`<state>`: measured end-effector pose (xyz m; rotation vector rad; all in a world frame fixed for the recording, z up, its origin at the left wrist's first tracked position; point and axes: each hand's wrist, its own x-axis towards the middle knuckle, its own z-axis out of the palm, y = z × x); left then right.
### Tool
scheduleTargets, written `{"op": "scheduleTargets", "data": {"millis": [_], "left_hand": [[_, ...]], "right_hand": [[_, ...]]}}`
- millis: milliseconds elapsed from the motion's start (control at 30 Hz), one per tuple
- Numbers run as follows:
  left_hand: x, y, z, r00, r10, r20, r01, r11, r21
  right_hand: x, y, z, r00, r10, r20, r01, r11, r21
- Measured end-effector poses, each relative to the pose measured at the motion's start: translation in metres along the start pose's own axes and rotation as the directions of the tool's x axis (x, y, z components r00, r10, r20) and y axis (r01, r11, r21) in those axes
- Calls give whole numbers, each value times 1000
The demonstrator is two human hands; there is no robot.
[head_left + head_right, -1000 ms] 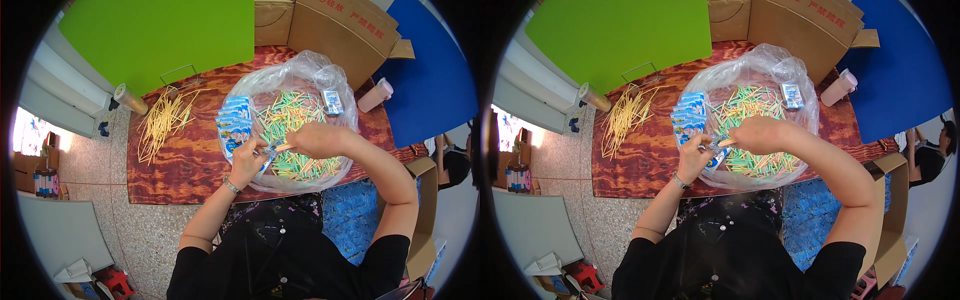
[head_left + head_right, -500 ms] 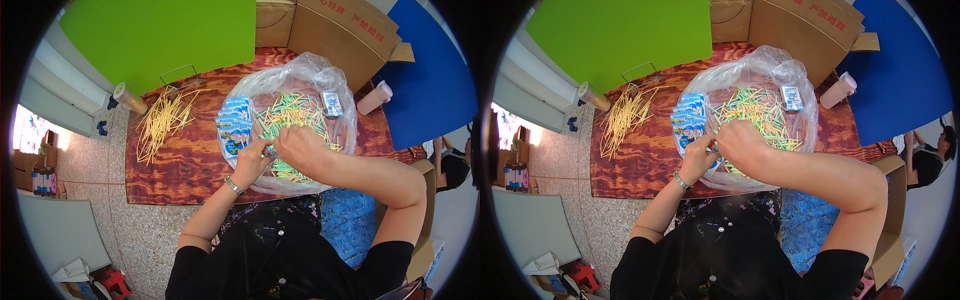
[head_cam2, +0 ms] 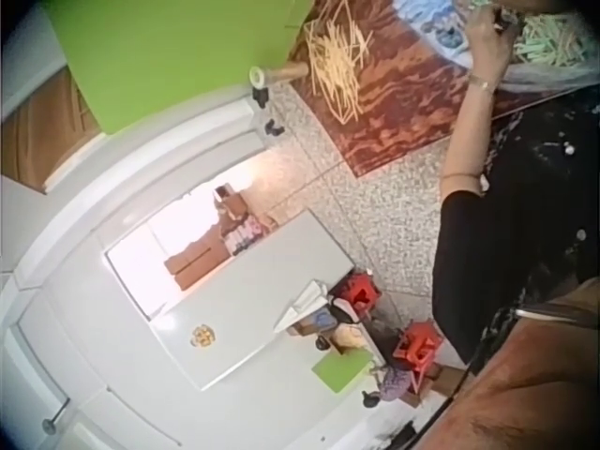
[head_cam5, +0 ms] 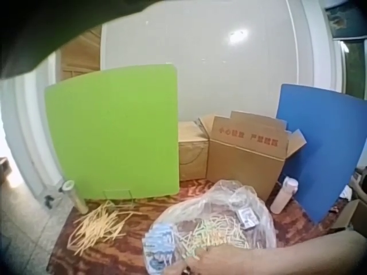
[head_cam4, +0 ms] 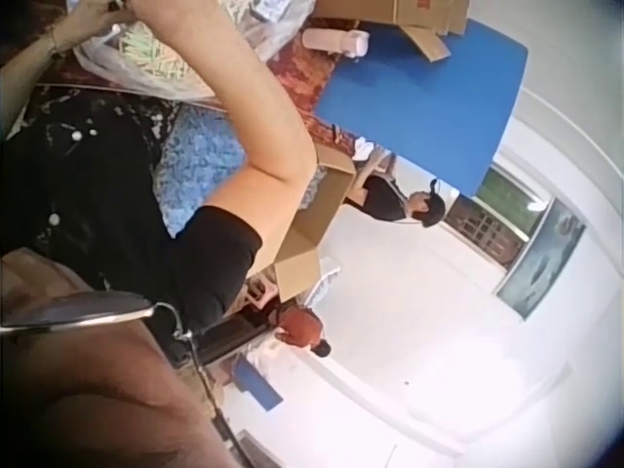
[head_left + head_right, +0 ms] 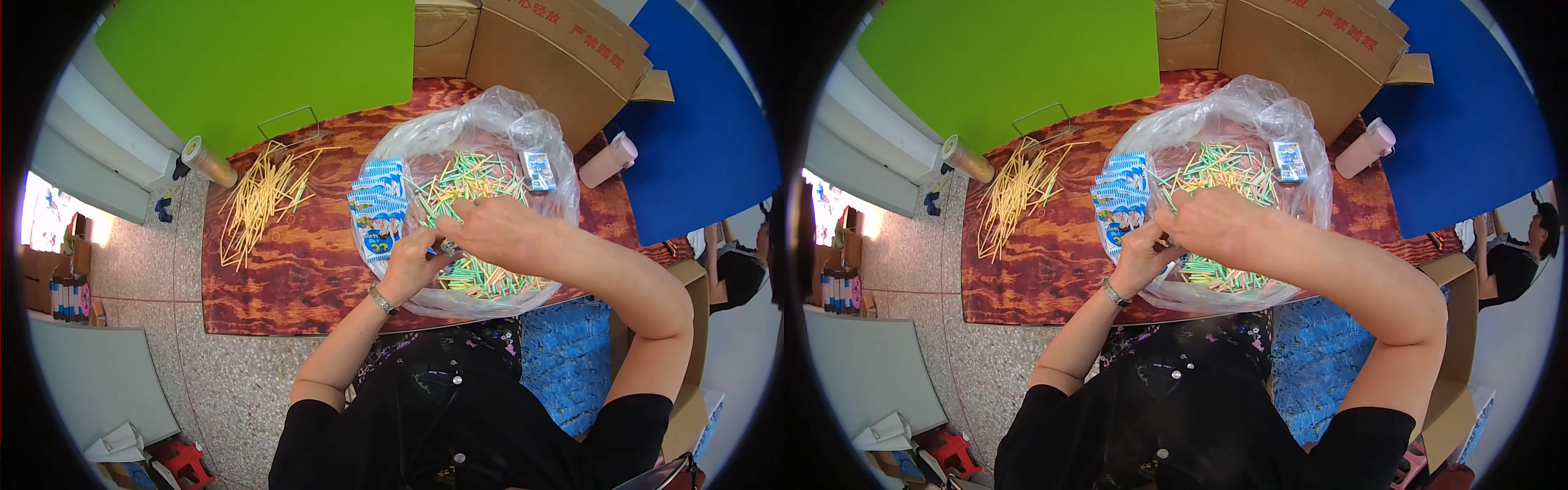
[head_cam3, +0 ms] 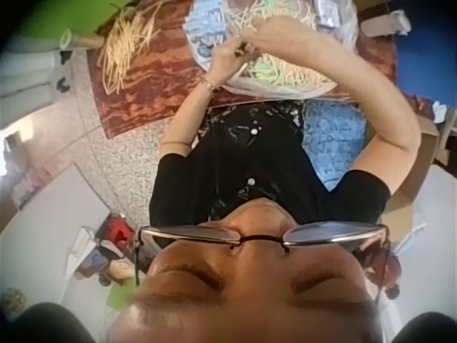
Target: Packing colorful plastic sticks from a large container into small blue plastic bags.
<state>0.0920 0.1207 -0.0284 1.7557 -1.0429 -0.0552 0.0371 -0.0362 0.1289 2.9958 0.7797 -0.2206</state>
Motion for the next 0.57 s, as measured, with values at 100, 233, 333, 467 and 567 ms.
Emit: {"op": "scheduleTargets", "data": {"millis": [100,233,333,467,567], "left_hand": [[-1,4,-2,995,-95,2,94,988,-125],[-2,2,-2,995,-91,-32,84,984,-159],[-2,10,-6,989,-145,28,147,979,-145],[-6,6,-7,994,-107,33,110,984,-141],[-10,0,-7,998,-48,31,52,987,-151]], "right_hand": [[-13,11,-12,999,-35,-34,42,971,236],[-18,22,-4,987,85,-139,-28,928,373],[-24,9,11,894,222,-389,45,819,572],[-20,-3,40,801,348,-487,252,542,802],[-21,-4,51,767,339,-545,269,601,752]]}}
